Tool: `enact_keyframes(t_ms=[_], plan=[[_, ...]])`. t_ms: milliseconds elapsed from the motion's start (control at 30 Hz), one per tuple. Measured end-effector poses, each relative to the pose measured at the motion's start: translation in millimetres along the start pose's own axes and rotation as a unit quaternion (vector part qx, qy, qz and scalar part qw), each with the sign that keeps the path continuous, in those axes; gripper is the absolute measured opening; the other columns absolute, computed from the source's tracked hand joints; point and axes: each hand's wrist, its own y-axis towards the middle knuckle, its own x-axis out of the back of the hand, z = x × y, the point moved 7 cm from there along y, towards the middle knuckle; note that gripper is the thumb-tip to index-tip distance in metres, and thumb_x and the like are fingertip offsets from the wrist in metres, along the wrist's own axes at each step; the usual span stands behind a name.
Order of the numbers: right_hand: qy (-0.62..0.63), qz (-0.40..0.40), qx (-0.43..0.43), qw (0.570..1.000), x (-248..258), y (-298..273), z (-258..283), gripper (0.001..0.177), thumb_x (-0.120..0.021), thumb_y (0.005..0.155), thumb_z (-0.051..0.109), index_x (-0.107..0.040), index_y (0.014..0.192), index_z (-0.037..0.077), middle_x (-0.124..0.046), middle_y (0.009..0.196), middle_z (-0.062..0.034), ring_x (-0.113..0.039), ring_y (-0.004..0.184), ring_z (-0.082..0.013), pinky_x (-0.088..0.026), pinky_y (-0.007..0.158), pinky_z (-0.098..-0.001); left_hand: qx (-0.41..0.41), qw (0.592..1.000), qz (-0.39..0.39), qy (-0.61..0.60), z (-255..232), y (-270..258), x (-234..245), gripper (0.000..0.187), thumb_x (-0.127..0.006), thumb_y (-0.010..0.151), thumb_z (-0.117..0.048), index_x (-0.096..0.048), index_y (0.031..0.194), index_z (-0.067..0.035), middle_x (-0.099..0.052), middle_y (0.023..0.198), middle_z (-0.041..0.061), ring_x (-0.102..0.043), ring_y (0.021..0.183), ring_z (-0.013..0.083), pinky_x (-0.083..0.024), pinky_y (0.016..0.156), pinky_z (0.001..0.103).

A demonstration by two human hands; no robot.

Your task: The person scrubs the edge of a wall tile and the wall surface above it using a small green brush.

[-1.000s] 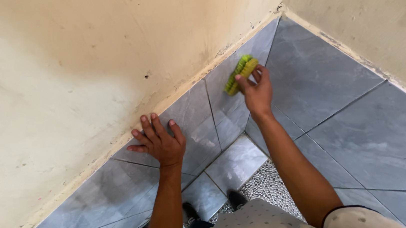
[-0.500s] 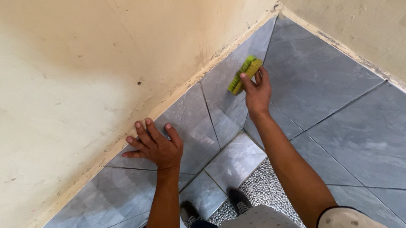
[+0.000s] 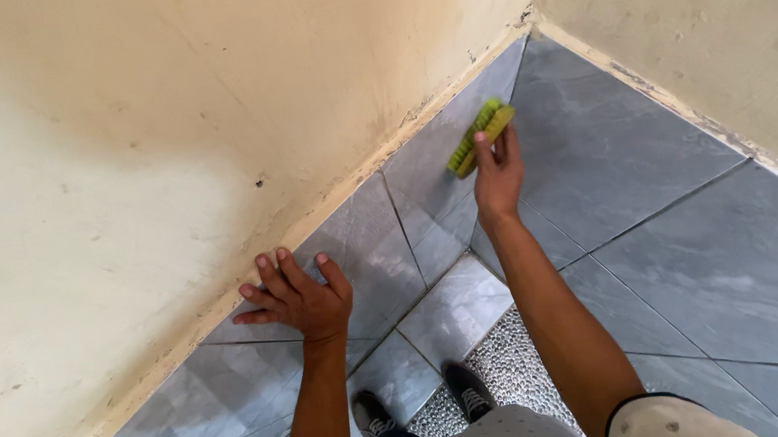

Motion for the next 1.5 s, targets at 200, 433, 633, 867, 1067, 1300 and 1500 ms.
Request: enact_keyframes(t_ms=[200,433,633,867,1067,1300,1500], plan=[[0.043,-0.047,-0.299,0.952,18.7,-56.9,-142.2,0.065,-0.061,0.099,0.033,-0.035,0.154,0.008,-0.049,0.151,-0.0120,-0.052,0.132,-0.0287,-0.040,0.114,-0.0467,-0.003,1.000,-0.002,0.005,-1.1,0.1,-0.3,0.057,-0.055,0.108,-0.035,-0.041,0.153,-0.003,-0.018,0.171,0.016,0.012,0.161,0.0401,0.018,0.121,0.067],[0.006,-0.008,-0.201,0.979,13.0,-48.5,-112.2,0.064,-0.069,0.095,0.021,-0.038,0.148,0.005,-0.057,0.143,-0.0131,-0.058,0.128,-0.0281,-0.052,0.106,-0.0422,0.002,1.000,0.010,0.001,1.0,-1.1,-1.3,0.058,-0.056,0.108,-0.034,-0.040,0.154,-0.004,-0.018,0.172,0.015,0.012,0.161,0.0394,0.017,0.121,0.067],[0.104,-0.072,-0.386,0.914,62.9,-31.8,-227.0,0.065,-0.070,0.096,0.024,-0.036,0.150,0.018,-0.056,0.139,-0.0082,-0.058,0.122,-0.0272,-0.051,0.101,-0.0423,0.000,1.000,0.003,0.019,-0.3,-0.6,-5.5,0.059,-0.055,0.107,-0.035,-0.038,0.154,-0.004,-0.017,0.171,0.015,0.013,0.161,0.0402,0.017,0.122,0.068],[0.017,0.049,-0.269,0.962,1.3,-78.4,-108.6,0.069,-0.072,0.090,0.020,-0.034,0.147,0.009,-0.058,0.141,-0.0074,-0.061,0.123,-0.0226,-0.059,0.096,-0.0451,-0.002,1.000,0.000,0.019,0.4,-2.7,-7.0,0.058,-0.056,0.107,-0.036,-0.040,0.152,-0.003,-0.017,0.172,0.016,0.013,0.161,0.0404,0.016,0.121,0.069],[-0.004,-0.020,-0.258,0.966,25.6,-37.0,-117.3,0.062,-0.071,0.094,0.019,-0.038,0.145,0.009,-0.059,0.142,-0.0085,-0.060,0.123,-0.0254,-0.057,0.096,-0.0446,-0.004,1.000,-0.005,0.022,-0.5,1.6,-3.6,0.057,-0.054,0.106,-0.036,-0.042,0.151,-0.003,-0.015,0.172,0.015,0.013,0.161,0.0392,0.017,0.121,0.068],[-0.077,0.095,-0.302,0.946,-47.8,-152.6,-84.8,0.064,-0.080,0.084,0.019,-0.046,0.136,0.003,-0.066,0.130,-0.0156,-0.066,0.109,-0.0226,-0.059,0.085,-0.0394,-0.019,1.000,-0.012,0.015,-4.0,8.0,7.2,0.059,-0.055,0.108,-0.034,-0.040,0.155,-0.002,-0.017,0.172,0.016,0.011,0.161,0.0388,0.016,0.123,0.065],[-0.009,0.039,-0.138,0.990,-26.1,-92.3,-23.0,0.059,-0.078,0.089,0.017,-0.046,0.134,-0.003,-0.065,0.131,-0.0175,-0.068,0.109,-0.0206,-0.062,0.088,-0.0324,-0.006,0.997,0.070,-0.016,-1.6,2.3,24.5,0.061,-0.060,0.107,-0.030,-0.044,0.158,-0.001,-0.019,0.173,0.017,0.008,0.162,0.0353,0.015,0.124,0.064]])
